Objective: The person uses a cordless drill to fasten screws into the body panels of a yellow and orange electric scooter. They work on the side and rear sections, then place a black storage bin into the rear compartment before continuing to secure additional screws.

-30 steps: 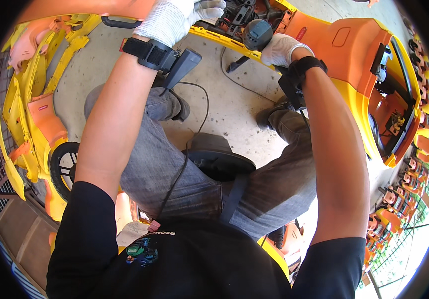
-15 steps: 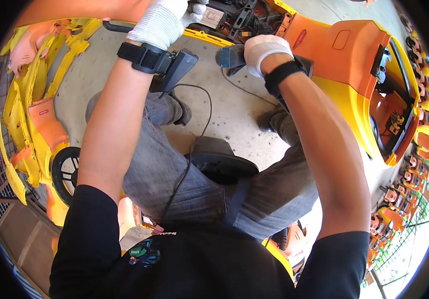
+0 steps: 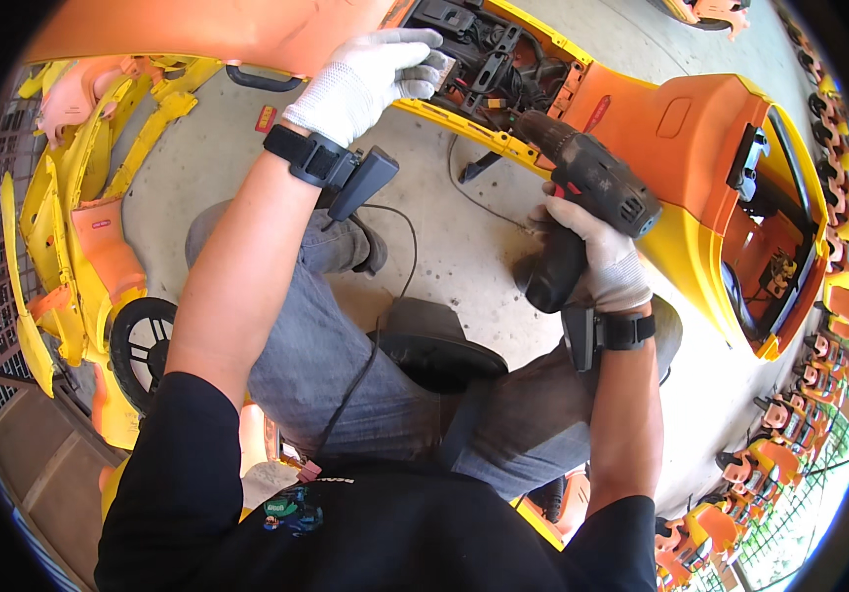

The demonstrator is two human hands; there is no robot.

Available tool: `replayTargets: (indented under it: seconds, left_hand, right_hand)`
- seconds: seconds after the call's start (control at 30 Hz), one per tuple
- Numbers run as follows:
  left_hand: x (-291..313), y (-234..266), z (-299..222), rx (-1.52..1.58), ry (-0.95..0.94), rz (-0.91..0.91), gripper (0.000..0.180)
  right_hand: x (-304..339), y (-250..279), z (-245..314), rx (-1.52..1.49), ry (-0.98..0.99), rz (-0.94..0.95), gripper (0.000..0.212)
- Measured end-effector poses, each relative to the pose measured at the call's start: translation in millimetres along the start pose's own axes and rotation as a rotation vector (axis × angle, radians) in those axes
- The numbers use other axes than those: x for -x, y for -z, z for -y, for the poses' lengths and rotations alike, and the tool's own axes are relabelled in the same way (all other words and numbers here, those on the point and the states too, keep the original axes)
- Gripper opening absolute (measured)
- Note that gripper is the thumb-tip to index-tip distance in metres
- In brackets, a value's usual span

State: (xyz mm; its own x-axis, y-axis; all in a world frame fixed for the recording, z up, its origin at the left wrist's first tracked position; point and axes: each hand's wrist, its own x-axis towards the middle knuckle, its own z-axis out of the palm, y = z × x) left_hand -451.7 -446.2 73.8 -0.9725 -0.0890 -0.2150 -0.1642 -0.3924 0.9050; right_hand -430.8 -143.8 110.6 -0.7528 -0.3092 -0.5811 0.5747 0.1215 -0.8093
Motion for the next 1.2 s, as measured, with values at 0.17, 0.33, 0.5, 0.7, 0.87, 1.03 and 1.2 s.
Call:
replayTargets:
  seconds: [0.17, 0.33, 0.5, 0.7, 0.87, 1.03, 1.2]
  left_hand:
    - [-2, -13, 2, -0.081, 0.103, 0.008, 0.022]
    - [-4, -19, 9, -0.138, 0.155, 0.011, 0.019]
    - [-8, -26, 19, -0.151, 0.269, -0.022, 0.025]
    - [-11, -34, 28, -0.188, 0.319, 0.002, 0.025]
    - [-16, -29, 22, -0.135, 0.246, -0.055, 0.023]
    - [-16, -28, 4, -0.060, 0.162, -0.121, 0.021]
    - [-21, -8, -9, 0.081, 0.057, -0.159, 0.021]
  right_hand:
    - [4, -17, 6, -0.162, -0.003, 0.021, 0.046]
    - [-2, -16, 13, -0.067, 0.023, 0.148, 0.053]
    - [3, -16, 21, -0.093, 0.000, 0.211, 0.045]
    - [-1, -8, 10, 0.248, 0.104, 0.234, 0.032]
    - [-10, -2, -15, 0.677, 0.163, 0.241, 0.043]
    - [-12, -15, -19, 0.697, 0.245, 0.189, 0.060]
    - [-45, -34, -3, 1.047, 0.630, 0.052, 0.068]
